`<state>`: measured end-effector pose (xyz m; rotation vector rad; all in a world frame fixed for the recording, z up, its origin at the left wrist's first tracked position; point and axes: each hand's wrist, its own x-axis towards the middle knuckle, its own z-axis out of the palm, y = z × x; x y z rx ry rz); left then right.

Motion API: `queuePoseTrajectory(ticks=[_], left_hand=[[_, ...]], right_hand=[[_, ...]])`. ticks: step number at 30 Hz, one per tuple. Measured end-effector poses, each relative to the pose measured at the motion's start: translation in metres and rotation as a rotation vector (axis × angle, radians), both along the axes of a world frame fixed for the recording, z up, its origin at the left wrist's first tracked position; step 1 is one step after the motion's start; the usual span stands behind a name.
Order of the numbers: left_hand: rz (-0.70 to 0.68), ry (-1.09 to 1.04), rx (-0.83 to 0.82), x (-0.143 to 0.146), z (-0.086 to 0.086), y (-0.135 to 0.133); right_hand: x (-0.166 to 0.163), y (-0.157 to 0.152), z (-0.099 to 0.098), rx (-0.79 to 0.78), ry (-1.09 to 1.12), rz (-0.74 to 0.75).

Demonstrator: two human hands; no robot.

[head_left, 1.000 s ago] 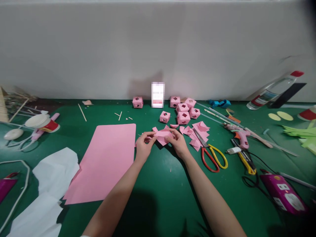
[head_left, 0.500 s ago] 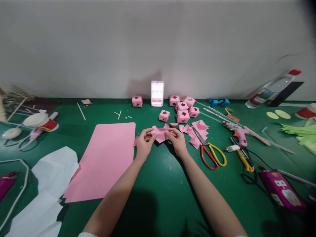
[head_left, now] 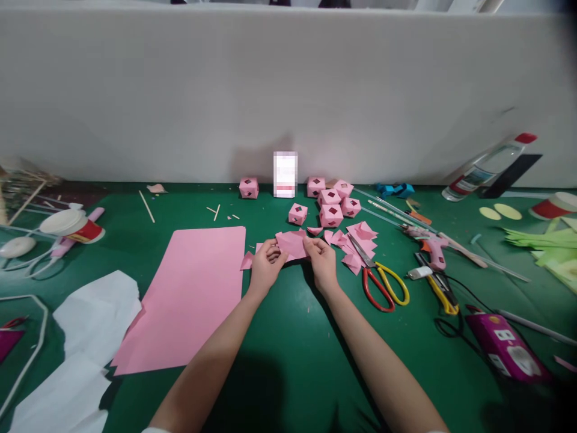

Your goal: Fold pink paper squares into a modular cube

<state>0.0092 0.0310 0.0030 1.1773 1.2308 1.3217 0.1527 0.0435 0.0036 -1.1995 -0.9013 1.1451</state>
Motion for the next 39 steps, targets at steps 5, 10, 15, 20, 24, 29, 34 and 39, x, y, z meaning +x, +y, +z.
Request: queuePoseTrajectory(ticks=[5, 10, 15, 20, 24, 29, 34, 39], left_hand=[[0.056, -0.057, -0.025, 0.001, -0.001, 0.001], [0.124, -0.041, -0.006, 0.002, -0.003, -0.001], [0.180, -0.019, -0.028, 0.003, -0.002, -0.001], [0.205, 0.029, -0.027, 0.005, 0.003, -0.003], [0.177, -0.012, -0.045, 0.006, 0.003, -0.001], [0.175, 0.038, -0.009, 0.006, 0.001, -0.001], [0.139, -0.014, 0.002, 0.004, 0.000, -0.002], [0.192, -0.056, 0.012, 0.002, -0.003, 0.001]], right_hand=[[-0.003, -0.001, -0.003, 0.027, -0.035, -0.026], [-0.007, -0.003, -0.006, 0.067, -0.156, -0.059], [-0.010, -0.005, -0.008, 0.096, -0.270, -0.074], [-0.012, -0.007, -0.010, 0.127, -0.337, -0.070], [-0.012, -0.008, -0.009, 0.120, -0.257, -0.017], [-0.013, -0.008, -0.007, 0.087, -0.189, 0.026], [-0.008, -0.004, -0.002, 0.086, -0.169, 0.047], [-0.003, -0.001, 0.001, 0.126, -0.179, 0.067]])
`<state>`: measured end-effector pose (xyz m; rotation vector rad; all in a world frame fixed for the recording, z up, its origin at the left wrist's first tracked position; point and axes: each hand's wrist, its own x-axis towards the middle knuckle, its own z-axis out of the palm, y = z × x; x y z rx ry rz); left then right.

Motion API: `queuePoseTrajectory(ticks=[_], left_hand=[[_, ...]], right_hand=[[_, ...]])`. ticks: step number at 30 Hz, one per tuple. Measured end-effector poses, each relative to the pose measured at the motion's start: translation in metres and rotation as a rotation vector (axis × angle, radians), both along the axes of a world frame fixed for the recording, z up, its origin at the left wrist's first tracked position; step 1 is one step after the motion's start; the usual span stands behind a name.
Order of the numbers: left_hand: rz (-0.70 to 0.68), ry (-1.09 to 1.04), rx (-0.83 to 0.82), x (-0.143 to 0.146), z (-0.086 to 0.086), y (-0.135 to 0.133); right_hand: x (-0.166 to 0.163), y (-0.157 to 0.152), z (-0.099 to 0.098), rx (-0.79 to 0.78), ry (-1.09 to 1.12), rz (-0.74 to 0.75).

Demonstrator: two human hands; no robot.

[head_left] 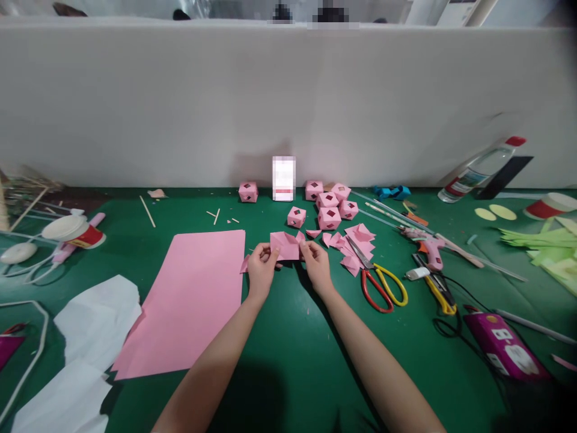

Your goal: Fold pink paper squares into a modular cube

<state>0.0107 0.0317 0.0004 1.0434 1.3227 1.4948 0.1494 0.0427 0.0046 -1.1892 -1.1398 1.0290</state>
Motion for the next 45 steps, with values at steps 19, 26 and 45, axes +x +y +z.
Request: queuePoseTrajectory(ticks=[19, 26, 45], left_hand=[[-0.013, 0.054, -0.010, 0.003, -0.002, -0.002], [-0.022, 0.022, 0.035, 0.000, -0.001, -0.002], [-0.028, 0.359, 0.090, 0.008, 0.006, -0.006]], right_hand=[[-0.004, -0.003, -0.009, -0.014, -0.099, -0.058], [0.000, 0.002, -0.008, -0.009, 0.064, 0.006], [-0.004, -0.007, -0.002, 0.121, -0.128, 0.098]])
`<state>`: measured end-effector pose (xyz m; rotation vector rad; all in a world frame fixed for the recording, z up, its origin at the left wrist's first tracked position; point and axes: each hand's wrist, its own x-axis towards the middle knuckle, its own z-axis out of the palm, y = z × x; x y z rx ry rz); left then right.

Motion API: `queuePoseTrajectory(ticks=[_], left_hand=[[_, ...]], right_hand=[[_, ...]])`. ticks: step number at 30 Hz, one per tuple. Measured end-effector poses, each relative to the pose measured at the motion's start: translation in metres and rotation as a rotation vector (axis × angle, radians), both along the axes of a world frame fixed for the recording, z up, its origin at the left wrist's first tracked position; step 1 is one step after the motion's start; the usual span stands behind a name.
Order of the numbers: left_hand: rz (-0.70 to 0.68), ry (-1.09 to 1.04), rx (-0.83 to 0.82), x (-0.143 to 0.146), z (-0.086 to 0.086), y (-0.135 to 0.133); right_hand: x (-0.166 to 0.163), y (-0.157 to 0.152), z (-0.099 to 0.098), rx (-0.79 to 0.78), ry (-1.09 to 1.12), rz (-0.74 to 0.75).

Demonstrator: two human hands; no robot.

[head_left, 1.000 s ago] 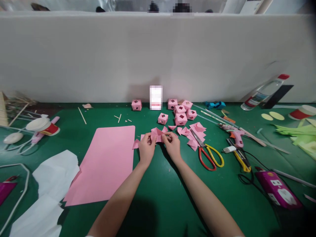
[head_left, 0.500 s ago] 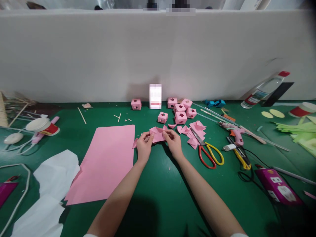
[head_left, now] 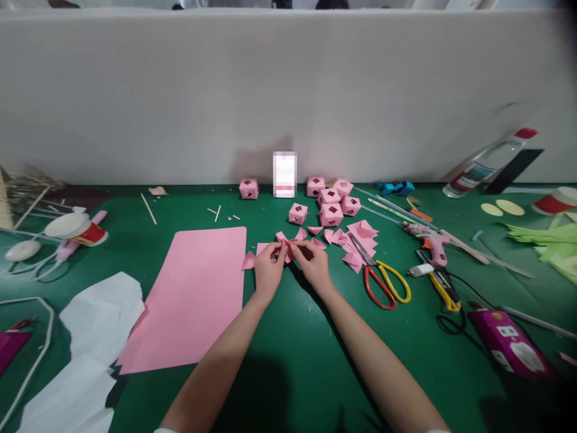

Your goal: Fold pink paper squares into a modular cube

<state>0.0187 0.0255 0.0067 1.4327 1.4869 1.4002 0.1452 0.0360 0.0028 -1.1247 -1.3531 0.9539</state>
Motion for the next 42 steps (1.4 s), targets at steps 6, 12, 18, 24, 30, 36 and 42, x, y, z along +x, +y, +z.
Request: queuePoseTrajectory(ticks=[6, 12, 18, 24, 30, 36, 42], left_hand=[[0.030, -0.041, -0.034, -0.0019, 0.0009, 0.0009], [0.014, -0.128, -0.050, -0.0035, 0.0024, 0.0012], [0.041, -0.096, -0.007, -0.0034, 0.0001, 0.0005], [-0.006, 0.046, 0.031, -0.0012, -0.0014, -0.0011], [0.003, 0.129, 0.049, 0.0007, -0.0028, -0.0013], [0.012, 0.126, 0.048, 0.0000, -0.0037, -0.0002], [0.009, 0.118, 0.044, -0.0003, -0.0025, -0.0002]], right_hand=[[0.0024, 0.0034, -0.0037, -0.034, 0.043, -0.128], [0.0036, 0.0065, -0.0049, -0.124, 0.191, -0.143], [0.0031, 0.0051, -0.0069, -0.134, 0.139, -0.144], [0.0038, 0.0036, -0.0034, -0.022, 0.037, -0.123], [0.0010, -0.0010, -0.0003, -0.001, 0.027, -0.018], [-0.0008, -0.0023, 0.0004, -0.004, 0.046, 0.014], [-0.0009, -0.0025, 0.0004, 0.017, 0.052, 0.029]])
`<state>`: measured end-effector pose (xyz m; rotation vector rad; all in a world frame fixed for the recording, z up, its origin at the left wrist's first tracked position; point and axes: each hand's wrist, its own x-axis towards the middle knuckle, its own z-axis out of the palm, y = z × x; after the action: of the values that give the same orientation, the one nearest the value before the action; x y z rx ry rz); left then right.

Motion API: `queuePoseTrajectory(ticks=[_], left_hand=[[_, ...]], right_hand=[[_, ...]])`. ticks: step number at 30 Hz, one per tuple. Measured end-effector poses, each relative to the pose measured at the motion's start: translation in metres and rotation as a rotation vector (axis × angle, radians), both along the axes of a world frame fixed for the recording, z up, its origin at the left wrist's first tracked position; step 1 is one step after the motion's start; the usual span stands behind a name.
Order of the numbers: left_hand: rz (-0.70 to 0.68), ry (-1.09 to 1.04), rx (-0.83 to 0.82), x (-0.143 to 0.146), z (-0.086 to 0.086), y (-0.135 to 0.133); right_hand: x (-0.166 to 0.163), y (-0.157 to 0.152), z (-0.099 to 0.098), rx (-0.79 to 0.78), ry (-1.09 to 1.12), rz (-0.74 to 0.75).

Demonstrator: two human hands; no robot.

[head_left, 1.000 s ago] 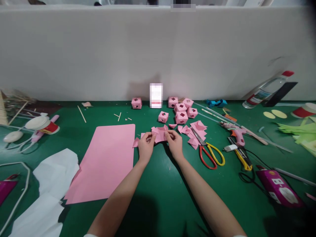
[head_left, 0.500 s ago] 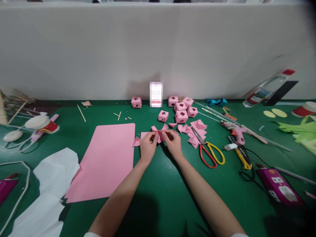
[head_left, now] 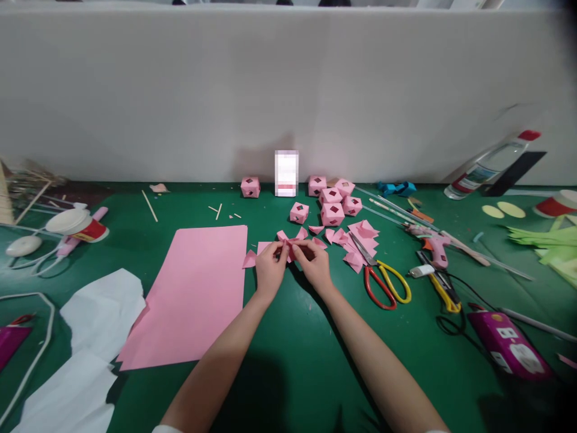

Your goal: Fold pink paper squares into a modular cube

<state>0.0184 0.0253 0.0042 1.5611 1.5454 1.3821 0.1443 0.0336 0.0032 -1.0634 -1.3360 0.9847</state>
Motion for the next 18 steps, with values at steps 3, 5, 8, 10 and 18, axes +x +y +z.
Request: queuePoseTrajectory(ticks=[3, 5, 8, 10, 18], left_hand=[[-0.001, -0.021, 0.001, -0.0002, 0.0000, -0.0001], [-0.003, -0.037, -0.005, -0.0003, -0.0002, -0.0002], [0.002, -0.044, -0.020, -0.0002, -0.0005, -0.0002], [-0.001, -0.038, -0.027, -0.0001, -0.0004, -0.0002], [-0.034, -0.039, -0.013, 0.0004, 0.0001, 0.0005]], right_hand=[[-0.0004, -0.0007, 0.0005, -0.005, -0.005, 0.002], [-0.0007, -0.0013, 0.0011, -0.006, -0.013, 0.009], [-0.0011, -0.0020, 0.0016, 0.007, -0.040, 0.022], [-0.0013, -0.0021, 0.0013, 0.033, -0.078, 0.023], [-0.0005, -0.0010, 0.0003, 0.065, -0.126, 0.006]])
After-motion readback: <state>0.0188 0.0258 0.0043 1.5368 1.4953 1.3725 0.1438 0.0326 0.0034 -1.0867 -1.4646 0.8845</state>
